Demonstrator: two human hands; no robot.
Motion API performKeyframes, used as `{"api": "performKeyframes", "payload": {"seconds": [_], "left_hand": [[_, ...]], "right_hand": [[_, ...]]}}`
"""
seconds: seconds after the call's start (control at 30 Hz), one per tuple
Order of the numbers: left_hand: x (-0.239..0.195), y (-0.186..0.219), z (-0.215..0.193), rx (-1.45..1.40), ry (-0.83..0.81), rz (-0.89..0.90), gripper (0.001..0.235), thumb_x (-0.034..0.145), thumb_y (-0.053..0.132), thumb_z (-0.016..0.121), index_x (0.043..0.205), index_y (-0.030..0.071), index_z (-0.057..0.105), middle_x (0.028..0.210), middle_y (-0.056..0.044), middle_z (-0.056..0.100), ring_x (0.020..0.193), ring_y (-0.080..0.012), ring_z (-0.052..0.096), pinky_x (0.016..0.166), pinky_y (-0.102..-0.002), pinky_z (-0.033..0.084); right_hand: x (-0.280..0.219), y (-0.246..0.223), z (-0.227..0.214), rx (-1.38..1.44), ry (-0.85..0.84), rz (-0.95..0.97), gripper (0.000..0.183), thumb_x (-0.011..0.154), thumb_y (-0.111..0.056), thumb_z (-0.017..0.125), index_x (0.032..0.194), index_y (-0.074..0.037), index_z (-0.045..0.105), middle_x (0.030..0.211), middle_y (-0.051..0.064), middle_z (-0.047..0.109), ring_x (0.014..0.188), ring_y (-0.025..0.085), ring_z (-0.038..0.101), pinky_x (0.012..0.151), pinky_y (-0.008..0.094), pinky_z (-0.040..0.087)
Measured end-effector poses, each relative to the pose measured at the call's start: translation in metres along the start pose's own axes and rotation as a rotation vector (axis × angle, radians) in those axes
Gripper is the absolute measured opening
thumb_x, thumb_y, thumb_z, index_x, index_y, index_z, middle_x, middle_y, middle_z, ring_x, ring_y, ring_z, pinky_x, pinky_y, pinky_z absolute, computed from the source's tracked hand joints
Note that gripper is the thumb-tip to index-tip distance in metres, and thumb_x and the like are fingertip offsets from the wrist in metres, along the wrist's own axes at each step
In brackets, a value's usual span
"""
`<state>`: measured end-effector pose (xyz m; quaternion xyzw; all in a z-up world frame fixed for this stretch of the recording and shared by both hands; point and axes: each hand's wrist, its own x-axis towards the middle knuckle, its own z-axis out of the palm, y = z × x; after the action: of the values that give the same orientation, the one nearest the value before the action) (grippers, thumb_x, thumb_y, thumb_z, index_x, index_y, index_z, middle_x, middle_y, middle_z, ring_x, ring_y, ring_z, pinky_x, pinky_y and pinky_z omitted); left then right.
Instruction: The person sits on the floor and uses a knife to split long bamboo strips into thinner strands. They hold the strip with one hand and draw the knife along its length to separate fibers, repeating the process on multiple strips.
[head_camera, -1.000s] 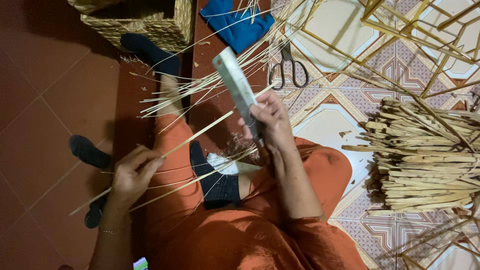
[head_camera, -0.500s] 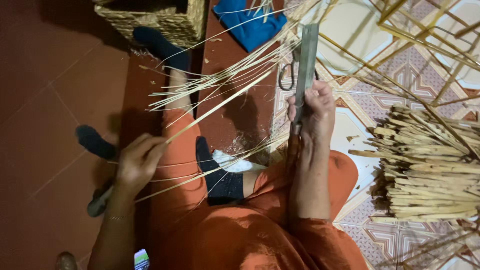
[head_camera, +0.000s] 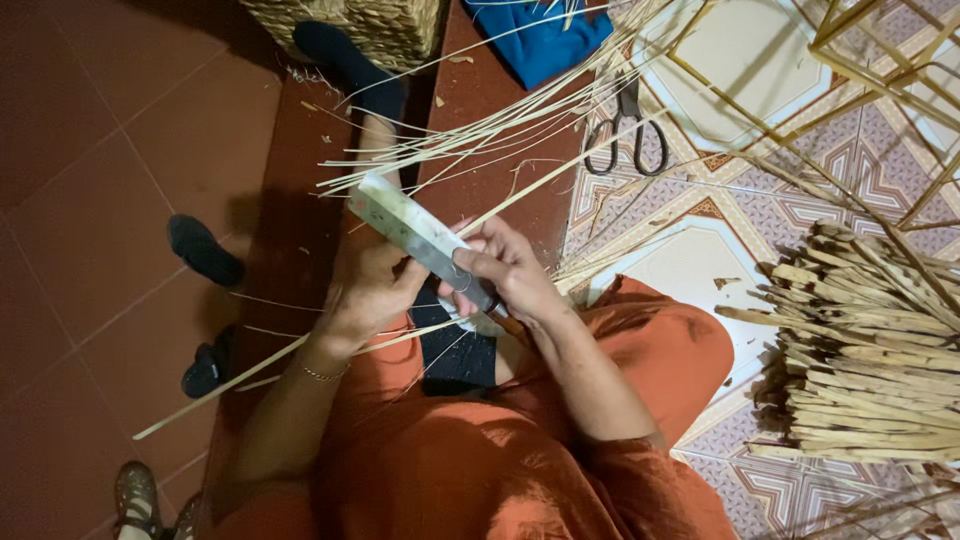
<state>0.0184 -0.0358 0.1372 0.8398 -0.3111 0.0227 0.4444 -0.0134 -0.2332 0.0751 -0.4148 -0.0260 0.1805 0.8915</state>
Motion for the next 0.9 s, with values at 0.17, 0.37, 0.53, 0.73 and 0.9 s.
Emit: {"api": "performKeyframes", "payload": {"seconds": [0.17,0.37,0.53,0.73,0.9], "left_hand": [[-0.007,-0.005,0.0,-0.105,-0.06,-0.106,0.007,0.099,0.008,0.067,0.097,0.003,0.072,0.079,-0.006,0.069,0.068,-0.0134,0.064,0.063,-0.029,0.051],[-0.02,-0.017,-0.01,-0.17,-0.15,-0.189,0.008,0.1,0.008,0.067,0.095,0.004,0.072,0.073,-0.002,0.064,0.062,-0.0108,0.057,0.055,-0.027,0.047],[-0.033,-0.019,-0.026,-0.065,-0.157,-0.196,0.009,0.097,0.009,0.066,0.096,0.001,0.071,0.081,-0.005,0.069,0.067,-0.0107,0.063,0.059,-0.027,0.051],[-0.04,-0.013,-0.053,-0.01,-0.185,-0.283,0.014,0.094,0.011,0.066,0.095,-0.001,0.072,0.08,-0.009,0.071,0.065,-0.0178,0.064,0.06,-0.032,0.05],[-0.035,-0.011,-0.065,0.097,-0.206,-0.171,0.013,0.097,0.011,0.06,0.096,0.001,0.069,0.086,-0.009,0.07,0.07,-0.0187,0.067,0.064,-0.031,0.053]], "right_hand": [[-0.001,-0.004,-0.013,0.008,0.055,-0.052,0.018,0.101,0.0,0.055,0.118,0.005,0.051,0.082,0.024,0.073,0.053,0.022,0.068,0.049,0.032,0.059],[-0.001,-0.021,-0.036,0.044,0.118,-0.137,0.009,0.1,0.002,0.054,0.108,0.004,0.05,0.081,0.028,0.071,0.052,0.025,0.067,0.044,0.034,0.056],[-0.006,-0.03,-0.052,0.04,0.234,-0.233,0.007,0.101,0.002,0.055,0.103,0.0,0.049,0.079,0.027,0.07,0.05,0.025,0.065,0.041,0.033,0.053],[-0.014,-0.044,-0.076,0.053,0.347,-0.326,0.007,0.102,-0.002,0.059,0.1,-0.003,0.053,0.076,0.021,0.069,0.049,0.023,0.063,0.042,0.032,0.051],[-0.016,-0.041,-0.091,0.092,0.35,-0.373,0.01,0.101,-0.004,0.063,0.099,-0.005,0.053,0.078,0.022,0.071,0.049,0.024,0.063,0.043,0.033,0.051]]}}
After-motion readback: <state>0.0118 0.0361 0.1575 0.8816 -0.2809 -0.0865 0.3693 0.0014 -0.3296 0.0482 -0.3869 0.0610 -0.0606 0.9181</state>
